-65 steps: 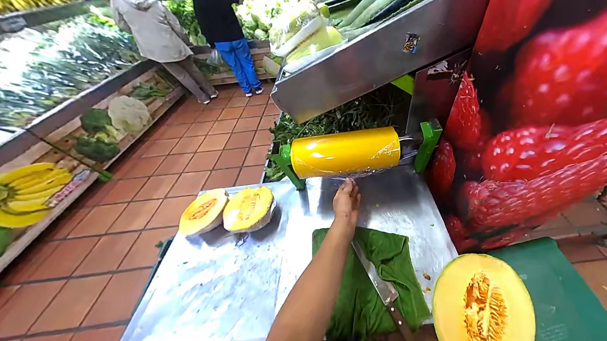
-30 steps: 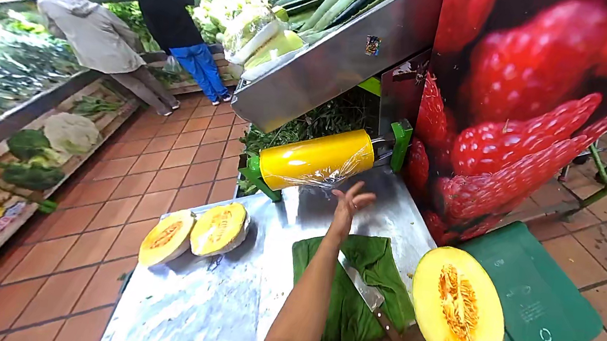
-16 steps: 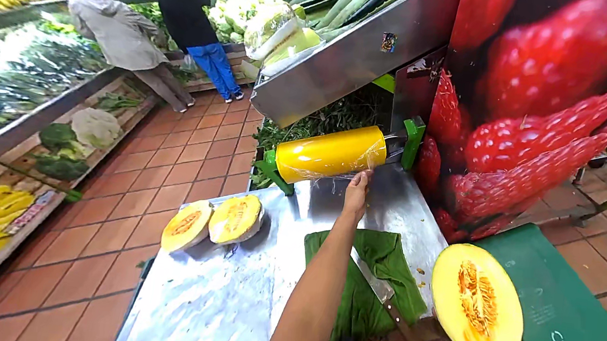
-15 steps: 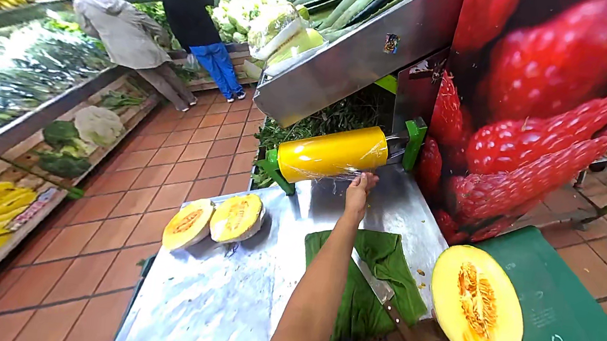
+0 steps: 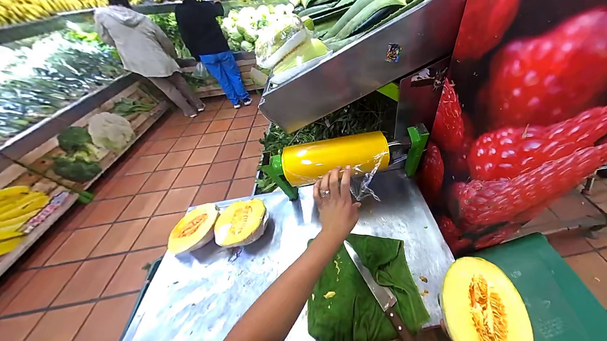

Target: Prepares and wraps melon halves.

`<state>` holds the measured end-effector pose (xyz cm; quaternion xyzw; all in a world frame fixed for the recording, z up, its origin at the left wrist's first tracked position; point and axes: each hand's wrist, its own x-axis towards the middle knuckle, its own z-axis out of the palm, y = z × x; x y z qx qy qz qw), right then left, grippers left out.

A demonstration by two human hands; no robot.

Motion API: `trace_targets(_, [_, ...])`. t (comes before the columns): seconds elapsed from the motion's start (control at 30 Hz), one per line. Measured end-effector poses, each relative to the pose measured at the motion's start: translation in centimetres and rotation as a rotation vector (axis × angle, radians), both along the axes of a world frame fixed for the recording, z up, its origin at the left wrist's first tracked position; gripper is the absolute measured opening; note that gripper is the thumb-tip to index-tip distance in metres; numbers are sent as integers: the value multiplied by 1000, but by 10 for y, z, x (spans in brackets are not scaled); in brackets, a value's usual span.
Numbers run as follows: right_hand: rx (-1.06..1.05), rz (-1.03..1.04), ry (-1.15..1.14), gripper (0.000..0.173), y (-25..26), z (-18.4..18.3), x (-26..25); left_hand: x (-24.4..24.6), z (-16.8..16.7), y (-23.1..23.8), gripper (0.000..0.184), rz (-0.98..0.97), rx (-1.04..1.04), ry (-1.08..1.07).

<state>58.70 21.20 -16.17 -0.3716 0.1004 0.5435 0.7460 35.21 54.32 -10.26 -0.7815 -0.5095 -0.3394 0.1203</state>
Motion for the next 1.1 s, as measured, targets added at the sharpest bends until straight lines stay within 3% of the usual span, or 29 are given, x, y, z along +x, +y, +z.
trace_targets(0.03, [96, 15, 113, 68, 4, -9, 3, 4, -19, 20, 103, 30, -5, 67])
trace_targets(0.1, [265, 48, 326, 75, 18, -11, 4, 8, -47, 52, 67, 28, 36, 148])
trace_targets(0.17, [136, -7, 164, 64, 18, 6, -2, 12, -45, 68, 35, -21, 81, 75])
trace_targets(0.23, [-3, 13, -103, 52, 7, 26, -8, 12, -30, 64, 26, -154, 59, -119])
trace_targets(0.27, [23, 13, -107, 53, 5, 23, -9, 9, -19, 58, 24, -231, 25, -239])
trace_targets(0.37, [217, 117, 149, 75, 17, -4, -6, -4, 15, 44, 24, -386, -172, -674])
trace_targets(0.47, [239, 193, 319, 86, 37, -1, -10, -12, 35, 47, 22, -445, -431, -1095])
trace_targets(0.53, [247, 243, 336, 89, 45, 4, -15, -14, 35, 57, 19, -489, -457, -1212])
trace_targets(0.63, [245, 282, 342, 86, 67, 12, -27, -10, 47, 62, 24, -467, -378, -1105])
trace_targets(0.73, [219, 331, 318, 84, 99, 18, -42, -11, 62, 62, 22, -428, -485, -1071])
trace_targets(0.83, [322, 472, 319, 85, 139, 18, -61, -19, 83, 45, 20, -476, -595, -1052])
trace_targets(0.97, [279, 581, 354, 88, 201, 14, -96, -20, 123, -33, 22, -461, -542, -656])
trace_targets(1.1, [295, 611, 353, 82, 239, 16, -129, -35, 121, -140, 23, -495, -585, -307])
